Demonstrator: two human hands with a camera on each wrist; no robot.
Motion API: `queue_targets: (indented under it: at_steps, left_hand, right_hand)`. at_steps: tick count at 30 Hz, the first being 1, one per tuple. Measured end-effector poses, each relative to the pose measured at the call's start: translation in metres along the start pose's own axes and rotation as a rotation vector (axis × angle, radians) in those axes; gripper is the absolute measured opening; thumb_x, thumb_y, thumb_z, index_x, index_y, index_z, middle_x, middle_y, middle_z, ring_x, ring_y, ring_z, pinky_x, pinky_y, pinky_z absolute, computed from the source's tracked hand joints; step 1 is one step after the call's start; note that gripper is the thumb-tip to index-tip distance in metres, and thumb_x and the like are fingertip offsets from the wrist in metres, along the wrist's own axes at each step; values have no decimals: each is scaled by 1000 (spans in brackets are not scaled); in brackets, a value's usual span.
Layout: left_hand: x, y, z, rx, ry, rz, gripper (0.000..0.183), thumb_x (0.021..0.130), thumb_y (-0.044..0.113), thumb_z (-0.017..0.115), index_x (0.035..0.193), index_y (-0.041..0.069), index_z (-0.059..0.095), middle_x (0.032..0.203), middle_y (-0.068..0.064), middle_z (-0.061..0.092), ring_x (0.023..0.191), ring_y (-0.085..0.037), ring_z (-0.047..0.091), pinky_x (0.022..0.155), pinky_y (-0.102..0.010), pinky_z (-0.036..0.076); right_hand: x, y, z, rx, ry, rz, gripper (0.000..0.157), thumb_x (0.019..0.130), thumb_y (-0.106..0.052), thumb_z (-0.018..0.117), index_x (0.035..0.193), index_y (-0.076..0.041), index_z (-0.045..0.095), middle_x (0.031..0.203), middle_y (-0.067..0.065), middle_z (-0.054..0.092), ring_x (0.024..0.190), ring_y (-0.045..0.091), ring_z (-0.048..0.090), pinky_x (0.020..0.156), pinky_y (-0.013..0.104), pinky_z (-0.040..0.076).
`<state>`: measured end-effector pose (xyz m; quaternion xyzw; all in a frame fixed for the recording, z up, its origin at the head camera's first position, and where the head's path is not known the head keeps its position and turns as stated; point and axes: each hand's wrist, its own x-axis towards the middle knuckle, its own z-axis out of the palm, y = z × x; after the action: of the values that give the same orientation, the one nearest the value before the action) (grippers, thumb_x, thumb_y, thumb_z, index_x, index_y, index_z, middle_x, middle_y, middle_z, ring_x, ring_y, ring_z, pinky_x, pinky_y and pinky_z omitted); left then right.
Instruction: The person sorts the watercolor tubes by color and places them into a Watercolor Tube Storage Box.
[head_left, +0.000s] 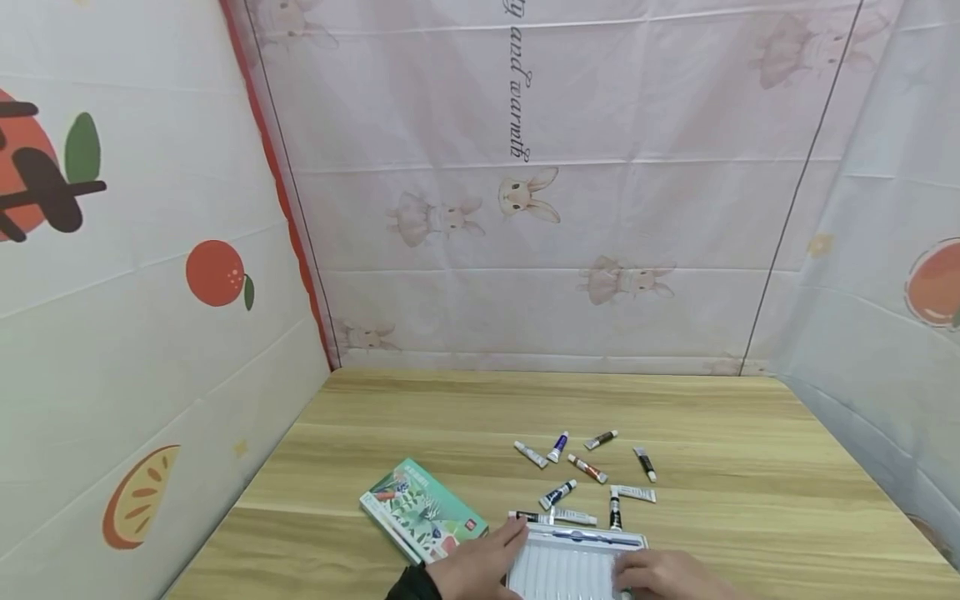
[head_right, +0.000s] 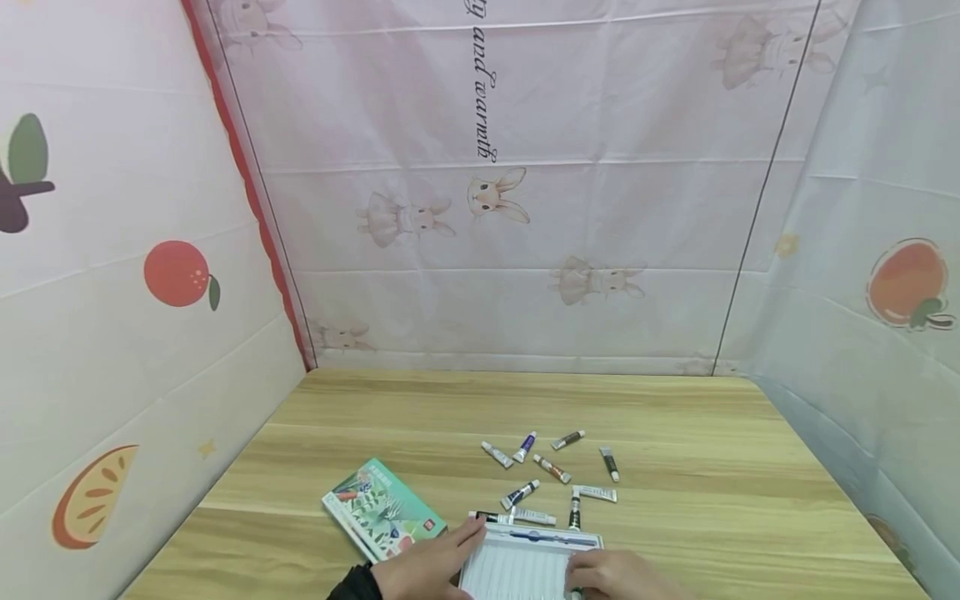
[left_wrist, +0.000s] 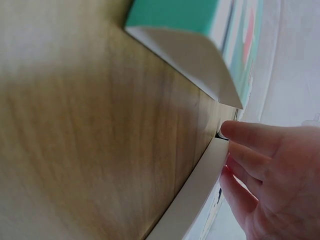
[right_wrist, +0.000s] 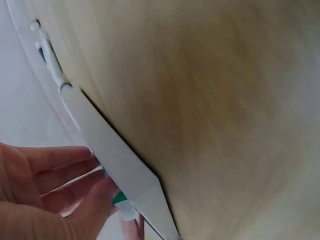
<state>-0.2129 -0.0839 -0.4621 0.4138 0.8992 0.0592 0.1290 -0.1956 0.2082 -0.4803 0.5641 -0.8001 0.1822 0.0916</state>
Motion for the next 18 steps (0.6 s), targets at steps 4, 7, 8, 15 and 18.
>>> queue_targets:
  at_steps: [4,7,8,15,18]
  left_hand:
    - [0,1,-1,-14,-12,-12,83,70,59,41,130,4,22,134,-8,16,119,-13,17,89,-23,28]
    - [1,2,-2,-44,-37,-38,84,69,59,41,130,6,21,134,-5,15,119,-13,17,90,-25,28]
    - [1,3,-2,-56,-44,-47,84,69,60,41,130,7,21,134,-4,14,119,-13,17,90,-25,28]
    - [2,4,-3,-90,-48,-67,83,68,60,42,130,7,23,135,-3,14,119,-14,17,89,-27,29]
    - [2,4,-2,-76,-43,-63,84,68,60,42,129,6,24,135,-4,14,119,-14,16,89,-26,29]
  right_hand:
    - [-7,2,-1,19,15,-2,17,77,-13,57,93,-13,62,97,0,55,85,6,52,69,12,40]
    - [-8,1,0,21,24,2,17,79,-15,55,95,-13,62,99,2,55,87,9,52,70,14,41]
    - [-8,0,0,16,29,9,17,79,-15,55,94,-14,62,99,2,55,87,10,52,70,14,41]
    - [-4,-1,1,-24,21,92,12,76,-19,58,86,-17,65,93,-3,55,83,7,51,65,13,41]
    - [-4,-2,1,-10,10,108,13,76,-19,58,87,-16,65,93,-3,55,84,7,50,65,13,42]
